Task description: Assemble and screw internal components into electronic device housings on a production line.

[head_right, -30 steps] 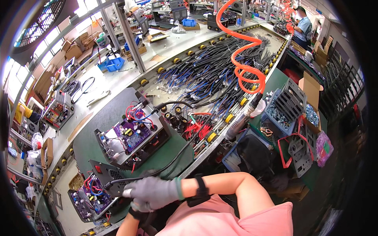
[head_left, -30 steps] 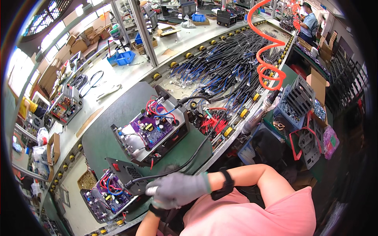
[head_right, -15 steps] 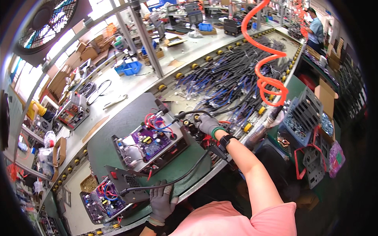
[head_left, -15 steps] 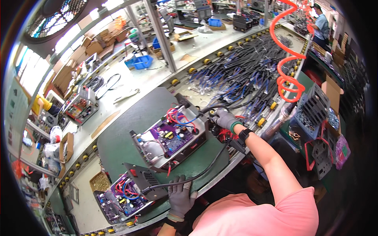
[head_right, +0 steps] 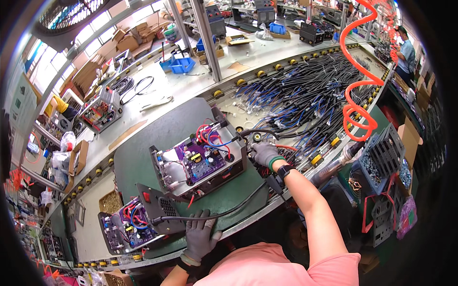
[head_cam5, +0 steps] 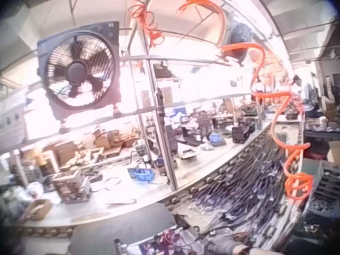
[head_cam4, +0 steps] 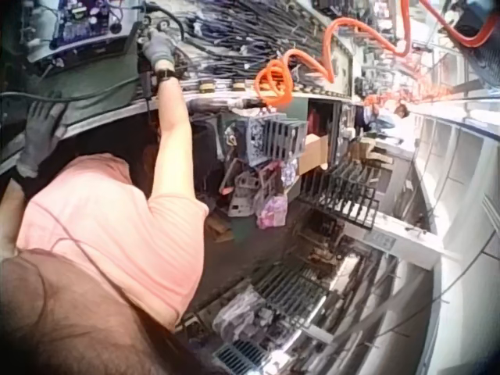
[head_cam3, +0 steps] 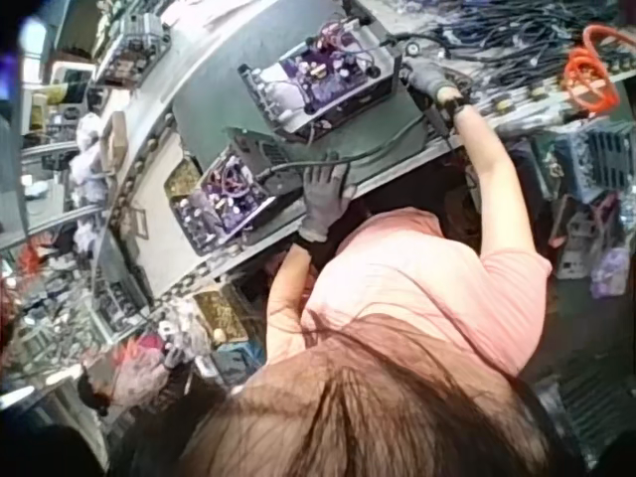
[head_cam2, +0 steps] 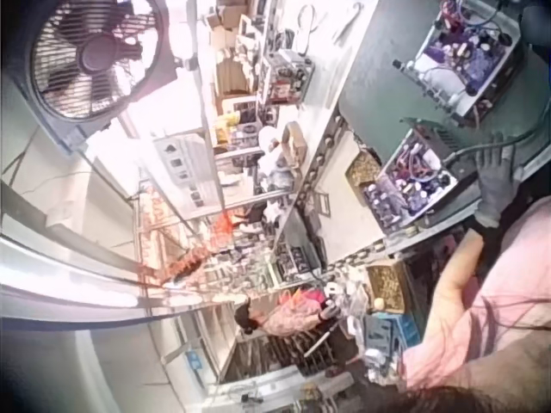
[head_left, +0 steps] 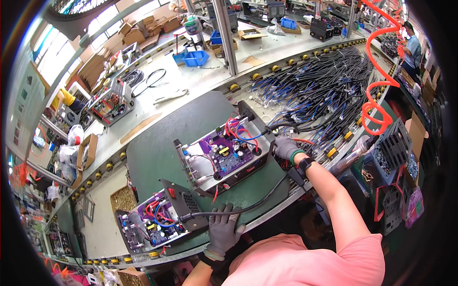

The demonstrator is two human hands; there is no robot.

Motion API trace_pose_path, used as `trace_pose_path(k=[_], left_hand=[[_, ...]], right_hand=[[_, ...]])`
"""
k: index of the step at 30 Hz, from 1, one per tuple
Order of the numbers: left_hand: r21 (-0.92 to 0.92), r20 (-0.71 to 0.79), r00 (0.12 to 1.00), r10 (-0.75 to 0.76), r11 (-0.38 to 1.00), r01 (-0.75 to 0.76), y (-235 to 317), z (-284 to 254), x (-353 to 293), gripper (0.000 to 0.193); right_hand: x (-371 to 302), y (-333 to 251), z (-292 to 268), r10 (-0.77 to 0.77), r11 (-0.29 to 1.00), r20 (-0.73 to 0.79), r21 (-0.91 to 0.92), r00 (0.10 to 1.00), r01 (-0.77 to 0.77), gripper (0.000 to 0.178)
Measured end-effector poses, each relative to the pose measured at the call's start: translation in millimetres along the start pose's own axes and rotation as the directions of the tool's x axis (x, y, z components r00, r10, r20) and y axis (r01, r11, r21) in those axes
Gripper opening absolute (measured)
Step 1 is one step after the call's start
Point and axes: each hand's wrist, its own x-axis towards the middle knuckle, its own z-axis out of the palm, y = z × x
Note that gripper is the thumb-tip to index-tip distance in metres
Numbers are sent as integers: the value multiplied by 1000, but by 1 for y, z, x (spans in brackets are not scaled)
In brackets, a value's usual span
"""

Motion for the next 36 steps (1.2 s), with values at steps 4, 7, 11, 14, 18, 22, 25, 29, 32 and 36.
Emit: trace_pose_path(k=[4, 7, 11, 14, 18, 22, 25, 29, 32, 36], left_hand=[[2, 5, 1000, -25, 1000, 25, -1, 0, 1, 54], [-4, 4, 1000, -25, 1000, 25, 1, -1, 0, 54], [4, 2, 1000, -28, 1000, 28, -1, 3, -4, 54], [2, 3, 1000, -22, 1000, 22, -1, 3, -5, 54], [-2, -15, 1000, -12, 1000, 12, -1, 3, -6, 55], [-26, -58, 998, -11, 1000, 10, 2, -1, -7, 50], [-212, -228, 972, -52, 977, 3, -2, -8, -30, 43], [-94, -555, 723, -412, 894, 438, 7, -76, -123, 38], [-162, -823, 185, -536, 535, 829, -17, -102, -162, 62], [-755, -97, 251, -963, 235, 612, -85, -102, -147, 63]], right_hand=[[-2, -8, -11, 15, 1000, 55, 23, 998, -17, 37], [0, 0, 0, 27, 999, 19, 37, 999, -28, 37], [-10, -9, -7, 64, 997, 26, 34, 998, -65, 37], [-16, -19, -13, 90, 996, 55, 17, 994, -91, 37], [-15, -15, 3, 77, 997, -7, 1, 997, -77, 34], [-17, -5, 16, 17, 1000, -140, -9, 990, -18, 34], [-27, -16, -3, 62, 995, -61, 87, 996, -57, 40], [-51, 2, -20, 42, 793, -403, 570, 914, 215, 53], [-86, -34, -44, -137, 481, -188, 846, 973, 231, 51], [-31, -10, 34, -65, 737, -389, 602, 919, 307, 57]])
